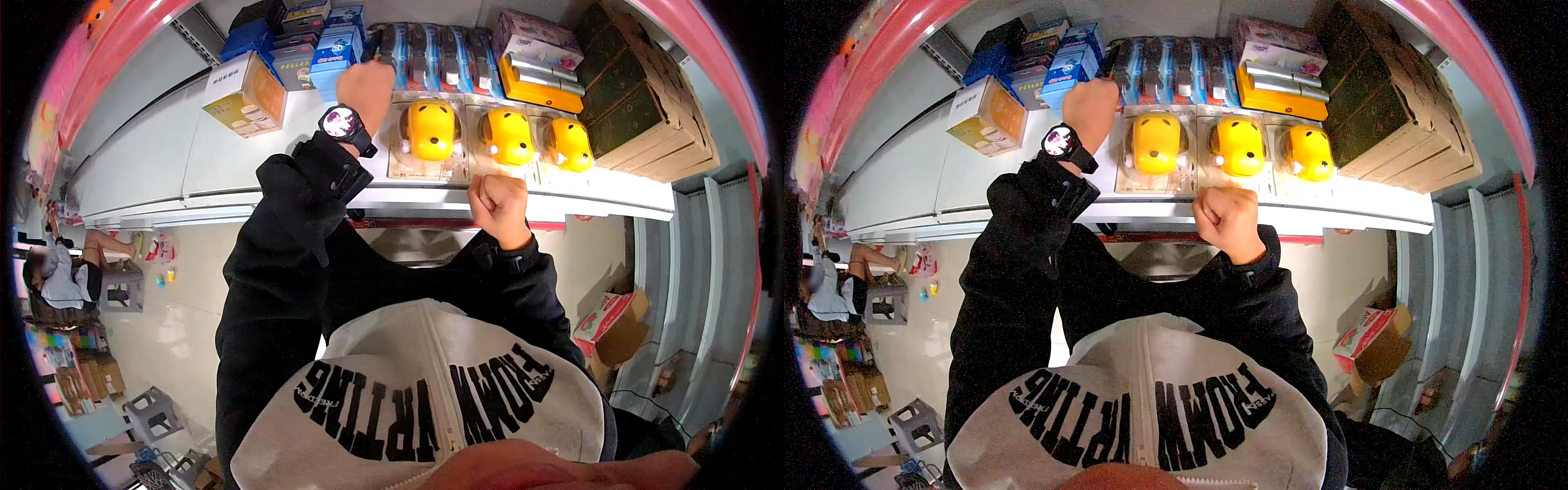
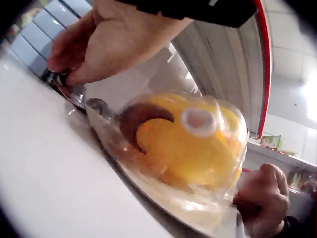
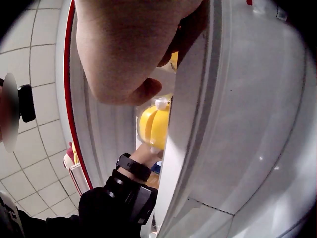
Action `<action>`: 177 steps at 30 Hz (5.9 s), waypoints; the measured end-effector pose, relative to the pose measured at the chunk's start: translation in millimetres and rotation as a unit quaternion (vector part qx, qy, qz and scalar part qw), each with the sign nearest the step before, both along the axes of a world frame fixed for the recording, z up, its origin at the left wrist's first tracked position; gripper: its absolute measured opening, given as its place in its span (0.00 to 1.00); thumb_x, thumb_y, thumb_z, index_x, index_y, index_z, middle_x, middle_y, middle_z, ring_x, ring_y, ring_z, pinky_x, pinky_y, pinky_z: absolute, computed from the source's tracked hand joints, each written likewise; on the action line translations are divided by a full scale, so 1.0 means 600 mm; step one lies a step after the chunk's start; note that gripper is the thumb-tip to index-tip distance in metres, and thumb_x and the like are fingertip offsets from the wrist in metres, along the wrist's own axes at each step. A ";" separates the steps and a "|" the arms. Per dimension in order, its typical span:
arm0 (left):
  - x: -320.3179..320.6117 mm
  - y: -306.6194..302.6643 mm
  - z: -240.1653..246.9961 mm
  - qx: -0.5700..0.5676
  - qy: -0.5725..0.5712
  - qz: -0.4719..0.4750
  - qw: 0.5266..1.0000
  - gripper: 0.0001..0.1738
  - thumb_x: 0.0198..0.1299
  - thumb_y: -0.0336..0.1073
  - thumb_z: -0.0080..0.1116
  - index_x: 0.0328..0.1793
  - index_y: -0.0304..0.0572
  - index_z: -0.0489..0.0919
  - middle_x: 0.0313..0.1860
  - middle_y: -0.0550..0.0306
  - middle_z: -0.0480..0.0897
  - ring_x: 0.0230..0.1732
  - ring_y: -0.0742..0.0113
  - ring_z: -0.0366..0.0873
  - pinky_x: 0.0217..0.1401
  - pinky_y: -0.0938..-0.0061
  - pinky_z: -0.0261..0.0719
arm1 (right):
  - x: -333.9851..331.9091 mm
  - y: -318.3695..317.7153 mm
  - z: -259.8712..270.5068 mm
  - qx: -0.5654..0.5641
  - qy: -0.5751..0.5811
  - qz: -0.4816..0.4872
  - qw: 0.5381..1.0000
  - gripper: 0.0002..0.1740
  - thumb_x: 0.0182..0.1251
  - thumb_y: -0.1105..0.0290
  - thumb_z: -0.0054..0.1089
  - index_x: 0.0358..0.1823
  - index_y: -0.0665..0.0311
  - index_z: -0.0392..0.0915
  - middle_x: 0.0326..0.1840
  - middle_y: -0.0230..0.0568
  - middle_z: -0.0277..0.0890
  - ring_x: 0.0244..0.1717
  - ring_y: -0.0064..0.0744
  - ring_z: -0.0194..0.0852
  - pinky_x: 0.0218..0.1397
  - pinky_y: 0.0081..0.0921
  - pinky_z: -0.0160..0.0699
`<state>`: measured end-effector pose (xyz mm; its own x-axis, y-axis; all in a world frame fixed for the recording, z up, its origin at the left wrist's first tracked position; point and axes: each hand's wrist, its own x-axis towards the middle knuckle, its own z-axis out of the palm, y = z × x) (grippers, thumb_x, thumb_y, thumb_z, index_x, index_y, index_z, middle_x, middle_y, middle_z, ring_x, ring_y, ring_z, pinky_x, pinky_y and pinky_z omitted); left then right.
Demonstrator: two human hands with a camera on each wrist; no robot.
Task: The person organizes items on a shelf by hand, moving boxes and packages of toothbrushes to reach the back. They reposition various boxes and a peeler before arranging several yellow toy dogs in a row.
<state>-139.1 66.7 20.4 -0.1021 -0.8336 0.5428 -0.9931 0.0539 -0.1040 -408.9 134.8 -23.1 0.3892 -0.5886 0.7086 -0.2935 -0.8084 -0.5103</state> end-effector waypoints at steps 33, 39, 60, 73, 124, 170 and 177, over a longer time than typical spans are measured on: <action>-0.006 0.003 0.006 0.053 0.010 0.013 0.998 0.06 0.53 0.30 0.57 0.33 0.39 0.83 0.32 0.45 0.84 0.32 0.48 0.85 0.33 0.59 0.83 | 0.000 0.000 0.001 -0.034 0.016 -0.010 0.999 0.20 0.48 0.85 0.62 0.12 0.62 0.59 0.10 0.39 0.57 0.11 0.41 0.62 0.18 0.31 0.60; -0.002 0.001 -0.006 0.079 0.033 0.021 0.996 0.13 0.53 0.33 0.59 0.42 0.33 0.80 0.40 0.42 0.83 0.33 0.46 0.85 0.35 0.57 0.83 | 0.001 0.001 0.002 -0.033 0.015 -0.013 0.999 0.20 0.47 0.84 0.62 0.12 0.62 0.59 0.10 0.39 0.58 0.11 0.42 0.62 0.18 0.32 0.61; 0.014 0.093 0.012 0.186 0.067 0.013 0.980 0.21 0.61 0.48 0.56 0.48 0.35 0.76 0.28 0.44 0.84 0.32 0.45 0.84 0.34 0.53 0.81 | 0.003 0.005 0.000 -0.024 0.026 -0.029 0.999 0.18 0.47 0.83 0.62 0.13 0.63 0.59 0.11 0.41 0.58 0.13 0.44 0.63 0.19 0.33 0.62; 0.081 0.127 -0.061 0.022 0.225 -0.091 0.970 0.18 0.58 0.42 0.61 0.19 0.41 0.72 0.17 0.51 0.76 0.21 0.48 0.75 0.23 0.59 0.69 | -0.005 0.008 0.007 0.046 0.037 -0.033 0.998 0.17 0.49 0.82 0.61 0.15 0.64 0.59 0.13 0.44 0.59 0.14 0.46 0.62 0.20 0.30 0.62; 0.091 0.129 -0.067 0.007 0.376 -0.060 0.925 0.22 0.63 0.36 0.63 0.21 0.33 0.67 0.12 0.58 0.58 0.18 0.77 0.51 0.19 0.72 0.52 | -0.002 0.012 -0.002 -0.009 0.008 -0.023 1.000 0.20 0.48 0.85 0.61 0.13 0.63 0.57 0.10 0.41 0.55 0.12 0.44 0.59 0.18 0.32 0.59; 0.092 0.131 -0.065 -0.017 0.363 -0.076 0.928 0.20 0.58 0.36 0.64 0.20 0.34 0.70 0.12 0.50 0.65 0.12 0.63 0.57 0.18 0.68 0.57 | 0.002 0.012 0.001 -0.030 0.006 -0.018 0.999 0.19 0.45 0.85 0.61 0.13 0.64 0.57 0.11 0.42 0.58 0.13 0.45 0.62 0.19 0.31 0.61; 0.096 0.129 -0.071 -0.019 0.373 -0.078 0.924 0.19 0.58 0.36 0.64 0.20 0.35 0.70 0.12 0.50 0.66 0.12 0.61 0.58 0.18 0.68 0.58 | 0.001 0.012 -0.002 -0.017 0.008 -0.021 1.000 0.20 0.44 0.85 0.61 0.13 0.64 0.56 0.11 0.43 0.58 0.13 0.46 0.62 0.19 0.31 0.61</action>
<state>-81.7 143.8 -22.2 0.1947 -0.8198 0.5386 -0.7700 0.2124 0.6017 -408.1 142.0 -24.4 0.3752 -0.5809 0.7223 -0.3358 -0.8115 -0.4782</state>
